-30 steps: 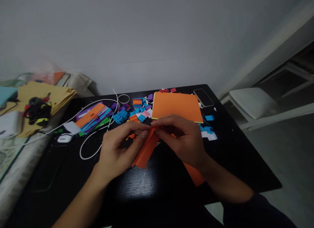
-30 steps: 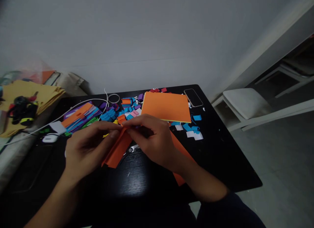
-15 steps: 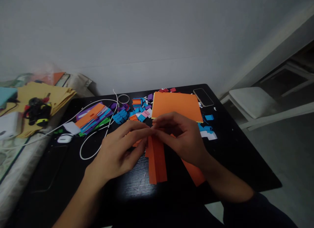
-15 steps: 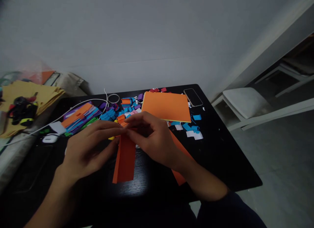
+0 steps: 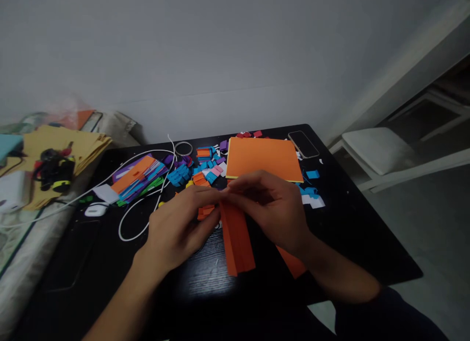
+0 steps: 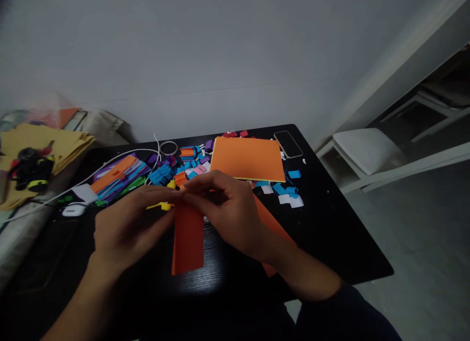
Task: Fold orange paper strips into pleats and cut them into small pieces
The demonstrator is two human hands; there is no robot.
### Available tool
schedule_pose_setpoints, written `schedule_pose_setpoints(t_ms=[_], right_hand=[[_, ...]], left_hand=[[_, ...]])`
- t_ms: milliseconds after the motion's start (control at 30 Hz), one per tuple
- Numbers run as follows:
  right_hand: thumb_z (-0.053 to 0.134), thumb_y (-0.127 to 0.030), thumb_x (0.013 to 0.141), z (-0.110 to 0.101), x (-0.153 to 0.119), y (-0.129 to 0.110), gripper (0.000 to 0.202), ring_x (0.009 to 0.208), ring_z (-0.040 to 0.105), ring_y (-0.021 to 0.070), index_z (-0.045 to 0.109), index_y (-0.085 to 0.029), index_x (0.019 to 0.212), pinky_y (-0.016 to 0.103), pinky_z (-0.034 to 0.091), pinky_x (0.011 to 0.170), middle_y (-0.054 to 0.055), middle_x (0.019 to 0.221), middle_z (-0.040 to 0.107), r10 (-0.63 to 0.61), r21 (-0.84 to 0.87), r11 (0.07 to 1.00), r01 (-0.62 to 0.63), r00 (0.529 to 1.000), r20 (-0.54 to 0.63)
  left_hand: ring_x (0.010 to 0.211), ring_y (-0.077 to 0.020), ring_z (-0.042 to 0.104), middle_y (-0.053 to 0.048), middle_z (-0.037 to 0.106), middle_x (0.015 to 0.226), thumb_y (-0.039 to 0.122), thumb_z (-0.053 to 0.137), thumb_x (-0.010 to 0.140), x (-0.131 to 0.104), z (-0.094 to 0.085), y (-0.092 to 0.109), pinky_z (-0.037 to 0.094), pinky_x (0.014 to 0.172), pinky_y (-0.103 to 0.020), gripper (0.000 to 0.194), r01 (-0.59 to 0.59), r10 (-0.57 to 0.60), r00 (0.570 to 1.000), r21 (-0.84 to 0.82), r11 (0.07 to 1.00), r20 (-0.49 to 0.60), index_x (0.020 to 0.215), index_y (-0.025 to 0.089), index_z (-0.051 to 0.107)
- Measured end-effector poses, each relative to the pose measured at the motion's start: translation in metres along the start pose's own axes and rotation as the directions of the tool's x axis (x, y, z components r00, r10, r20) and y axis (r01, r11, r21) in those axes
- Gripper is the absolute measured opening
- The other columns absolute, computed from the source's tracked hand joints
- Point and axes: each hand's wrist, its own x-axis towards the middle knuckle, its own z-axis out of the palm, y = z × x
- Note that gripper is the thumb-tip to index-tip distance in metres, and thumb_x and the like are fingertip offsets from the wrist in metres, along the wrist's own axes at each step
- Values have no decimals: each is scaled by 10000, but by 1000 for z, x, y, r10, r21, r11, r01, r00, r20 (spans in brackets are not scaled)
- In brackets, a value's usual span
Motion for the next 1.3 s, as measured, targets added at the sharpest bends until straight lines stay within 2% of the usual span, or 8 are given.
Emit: schedule_pose_setpoints(t_ms=[333, 433, 533, 600, 767, 900, 1133, 1300], right_hand=[[862, -189, 891, 1, -1, -4, 111, 864, 810, 165, 803, -258, 954, 304, 704, 800, -3, 926, 830, -27, -15, 1000, 27, 1000, 6], [848, -202, 899, 2, -2, -2, 104, 843, 804, 161, 801, -257, 974, 293, 696, 767, 0, 932, 830, -39, -4, 999, 39, 999, -1], [826, -190, 905, 2, -1, -1, 123, 857, 794, 160, 803, -256, 1007, 295, 686, 767, 9, 973, 828, -49, 6, 999, 49, 999, 17], [794, -167, 919, 1, 0, -1, 156, 895, 781, 163, 808, -259, 1044, 304, 673, 788, 21, 1018, 819, -70, -26, 997, 71, 997, 34], [707, -94, 942, -2, 3, -3, 236, 883, 739, 158, 827, -272, 1040, 289, 625, 731, 20, 993, 780, -118, -104, 987, 126, 989, 87], [738, -130, 943, -2, 4, -3, 162, 835, 743, 157, 820, -266, 974, 294, 630, 728, 7, 938, 792, -84, -101, 991, 91, 994, 69], [790, -120, 933, 0, 0, -1, 205, 880, 786, 162, 804, -290, 1047, 332, 666, 832, -15, 1002, 836, -137, -103, 984, 143, 989, 59], [806, -141, 943, 2, -5, -5, 218, 850, 790, 171, 790, -294, 1098, 347, 674, 801, -2, 982, 838, -261, -166, 949, 268, 963, 60]], left_hand=[[925, -200, 808, -13, 832, 1076, 89, 727, 937, -1, -3, 1, 645, 821, -310, 358, 9, -10, 1000, -9, 1000, -11, 1232, 290, 708], [923, -189, 783, -18, 806, 1079, 78, 724, 922, -4, 0, 0, 632, 839, -301, 397, 81, -85, 996, -100, 992, -32, 1264, 278, 689], [934, -178, 744, -35, 761, 1092, 92, 682, 955, -4, 2, -1, 620, 846, -294, 361, 216, -230, 973, -307, 927, -7, 1272, 263, 665], [895, -168, 718, -37, 742, 1056, 131, 648, 996, -1, 3, -2, 611, 808, -284, 268, 275, -282, 958, -402, 874, 42, 1231, 258, 672], [792, -147, 683, -15, 717, 927, 233, 679, 1017, 8, 4, -3, 577, 726, -254, 93, 339, -325, 938, -495, 800, 117, 1104, 252, 703], [700, -144, 647, -4, 678, 816, 314, 709, 1005, 10, 5, -4, 526, 610, -236, 106, 409, -374, 910, -526, 746, 177, 1072, 235, 688], [824, -182, 690, -47, 738, 969, 308, 703, 1005, 6, 1, -7, 552, 682, -281, 179, 418, -308, 904, -466, 780, 295, 1172, 247, 698], [708, -148, 665, -6, 733, 850, 261, 760, 963, 8, -2, -4, 519, 619, -253, 152, 337, -252, 937, -438, 833, 241, 1111, 258, 722]])
